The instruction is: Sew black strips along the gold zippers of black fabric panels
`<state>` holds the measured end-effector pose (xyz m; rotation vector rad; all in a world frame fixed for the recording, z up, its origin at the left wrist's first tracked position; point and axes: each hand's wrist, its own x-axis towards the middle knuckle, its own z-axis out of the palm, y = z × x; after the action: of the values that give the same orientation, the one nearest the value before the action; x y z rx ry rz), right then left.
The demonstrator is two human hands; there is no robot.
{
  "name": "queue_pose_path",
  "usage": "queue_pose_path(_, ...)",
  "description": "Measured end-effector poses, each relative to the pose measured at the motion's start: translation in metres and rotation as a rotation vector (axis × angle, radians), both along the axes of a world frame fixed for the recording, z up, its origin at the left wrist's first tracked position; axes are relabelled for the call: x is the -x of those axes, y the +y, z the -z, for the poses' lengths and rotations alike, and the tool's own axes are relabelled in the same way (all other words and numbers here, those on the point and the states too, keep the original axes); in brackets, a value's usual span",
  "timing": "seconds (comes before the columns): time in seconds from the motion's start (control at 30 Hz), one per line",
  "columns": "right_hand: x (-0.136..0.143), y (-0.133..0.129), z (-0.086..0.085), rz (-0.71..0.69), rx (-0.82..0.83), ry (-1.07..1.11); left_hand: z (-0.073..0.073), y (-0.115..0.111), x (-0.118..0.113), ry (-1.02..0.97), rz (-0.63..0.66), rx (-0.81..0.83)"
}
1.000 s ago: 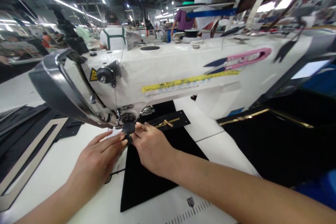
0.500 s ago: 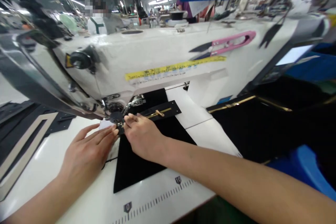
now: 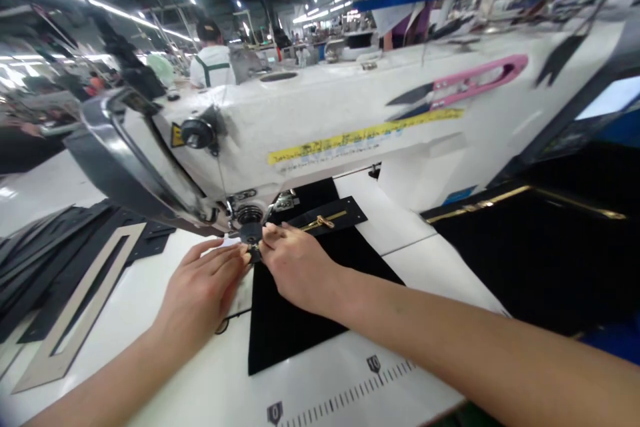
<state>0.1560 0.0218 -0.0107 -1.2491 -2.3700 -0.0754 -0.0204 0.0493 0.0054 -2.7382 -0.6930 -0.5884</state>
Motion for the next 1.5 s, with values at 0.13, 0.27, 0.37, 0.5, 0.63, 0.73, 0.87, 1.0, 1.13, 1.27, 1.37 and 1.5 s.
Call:
queue_pose_path(0.13, 0.0, 0.003, 0.0, -0.01, -0.033, 0.043, 0.002, 0.004, 0.0, -0.037, 0.007, 0.008)
queue_pose_path(0.27, 0.001, 0.006, 0.0, 0.005, -0.022, 0.04, 0.006, 0.008, 0.001, -0.063, 0.003, 0.0)
queue_pose_path(0.37, 0.002, 0.007, 0.001, 0.019, 0.002, 0.053, 0.008, 0.011, 0.001, -0.086, -0.001, -0.005)
queue_pose_path(0.5, 0.001, 0.008, 0.002, 0.016, 0.007, 0.074, 0.008, 0.011, 0.0, -0.097, -0.007, -0.006)
queue_pose_path(0.63, 0.0, 0.008, 0.004, 0.009, 0.001, 0.091, 0.007, 0.011, -0.001, -0.107, -0.02, -0.013)
queue_pose_path(0.73, 0.001, 0.009, 0.004, 0.008, -0.003, 0.086, 0.006, 0.012, -0.001, -0.101, -0.026, -0.01)
queue_pose_path(0.87, 0.001, 0.011, 0.005, 0.011, -0.033, 0.091, 0.009, 0.014, -0.001, -0.134, -0.026, -0.026)
queue_pose_path(1.0, 0.001, 0.011, 0.005, 0.007, -0.058, 0.115, 0.012, 0.014, 0.0, -0.141, -0.004, -0.032)
queue_pose_path(1.13, 0.002, 0.008, 0.003, -0.008, -0.026, 0.155, 0.014, 0.013, 0.002, -0.134, 0.009, -0.029)
queue_pose_path(1.27, 0.004, 0.008, 0.003, -0.003, 0.004, 0.199, 0.019, 0.014, 0.003, -0.152, 0.006, -0.015)
queue_pose_path(1.37, 0.006, 0.01, 0.005, 0.021, 0.022, 0.21, 0.021, 0.015, 0.003, -0.189, -0.006, 0.028)
queue_pose_path(1.5, 0.005, 0.01, 0.008, 0.083, -0.017, 0.164, 0.015, 0.008, 0.009, -0.287, -0.076, 0.287)
